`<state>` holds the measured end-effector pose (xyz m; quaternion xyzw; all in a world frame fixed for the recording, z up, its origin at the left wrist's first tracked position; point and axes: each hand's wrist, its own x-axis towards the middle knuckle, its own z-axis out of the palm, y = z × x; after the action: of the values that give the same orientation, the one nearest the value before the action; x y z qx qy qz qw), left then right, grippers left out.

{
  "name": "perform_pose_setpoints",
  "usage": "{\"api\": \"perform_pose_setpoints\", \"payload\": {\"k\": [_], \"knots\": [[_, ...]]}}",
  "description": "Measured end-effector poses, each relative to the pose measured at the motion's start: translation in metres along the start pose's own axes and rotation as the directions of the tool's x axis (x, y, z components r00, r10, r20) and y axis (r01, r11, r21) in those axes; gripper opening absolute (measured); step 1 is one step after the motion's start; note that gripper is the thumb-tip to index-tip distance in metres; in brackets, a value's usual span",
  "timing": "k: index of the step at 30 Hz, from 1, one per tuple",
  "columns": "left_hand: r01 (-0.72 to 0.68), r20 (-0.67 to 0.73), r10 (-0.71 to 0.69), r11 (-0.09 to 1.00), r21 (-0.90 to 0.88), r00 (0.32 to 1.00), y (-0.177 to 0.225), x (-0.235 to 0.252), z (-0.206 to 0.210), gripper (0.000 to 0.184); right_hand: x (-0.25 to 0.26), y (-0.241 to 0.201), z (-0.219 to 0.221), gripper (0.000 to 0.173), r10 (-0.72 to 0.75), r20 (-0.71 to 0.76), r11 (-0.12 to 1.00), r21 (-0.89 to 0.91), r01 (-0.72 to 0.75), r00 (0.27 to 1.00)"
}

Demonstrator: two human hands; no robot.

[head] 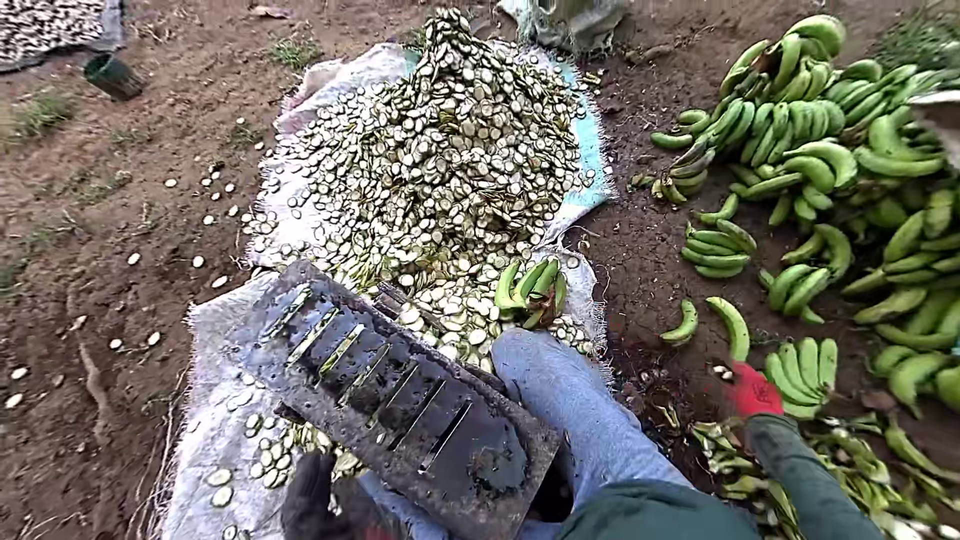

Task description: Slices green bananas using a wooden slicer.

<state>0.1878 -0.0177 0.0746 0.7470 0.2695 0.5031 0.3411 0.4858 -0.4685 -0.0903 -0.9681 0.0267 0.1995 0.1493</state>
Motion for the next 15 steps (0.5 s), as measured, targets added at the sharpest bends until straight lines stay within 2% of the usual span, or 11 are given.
{"api": "perform_pose_setpoints", "payload": {"k": [1,2,3,4,5,7,8,9,11,13,15], "knots": [[-0.096,0.157,0.090,0.995,0.032,0.983,0.001,0.012,0.037,0.045,-0.006,0.039,-0.009,0.079,0.164,-0.001,0.982,-0.095,-0.163,0.986],[-0.120,0.301,0.089,0.989,0.088,0.950,0.009,0.021,0.080,0.051,-0.012,0.067,-0.013,0.097,0.307,-0.031,0.935,-0.176,-0.307,0.951],[-0.121,0.461,0.018,0.973,0.195,0.887,0.019,0.028,0.125,0.060,-0.015,0.084,-0.017,0.108,0.401,-0.056,0.888,-0.219,-0.404,0.914],[-0.135,0.625,-0.108,0.935,0.329,0.773,0.025,0.032,0.169,0.075,-0.018,0.087,-0.021,0.112,0.440,-0.068,0.869,-0.219,-0.443,0.896],[-0.174,0.743,-0.271,0.870,0.461,0.612,0.027,0.035,0.211,0.092,-0.020,0.078,-0.023,0.110,0.428,-0.060,0.880,-0.199,-0.431,0.902],[-0.352,0.786,-0.510,0.706,0.614,0.348,0.014,0.027,0.291,0.112,-0.015,0.041,-0.020,0.103,0.289,0.006,0.950,-0.129,-0.285,0.957],[-0.431,0.779,-0.570,0.654,0.622,0.260,0.002,0.019,0.321,0.108,-0.011,0.016,-0.016,0.099,0.183,0.062,0.981,-0.080,-0.177,0.981],[-0.481,0.780,-0.593,0.634,0.605,0.200,-0.010,0.014,0.341,0.093,-0.007,-0.011,-0.012,0.093,0.060,0.117,0.998,-0.012,-0.059,0.991],[-0.474,0.797,-0.578,0.660,0.582,0.174,-0.027,0.019,0.358,0.062,-0.009,-0.070,-0.004,0.079,-0.191,0.166,0.969,0.187,0.160,0.967],[-0.356,0.821,-0.500,0.740,0.571,0.276,-0.040,0.040,0.356,0.048,-0.019,-0.120,0.002,0.071,-0.401,0.143,0.889,0.298,0.347,0.905],[-0.169,0.803,-0.423,0.833,0.527,0.421,-0.035,0.067,0.345,0.050,-0.027,-0.158,0.010,0.065,-0.530,0.087,0.796,0.396,0.459,0.844]]}}
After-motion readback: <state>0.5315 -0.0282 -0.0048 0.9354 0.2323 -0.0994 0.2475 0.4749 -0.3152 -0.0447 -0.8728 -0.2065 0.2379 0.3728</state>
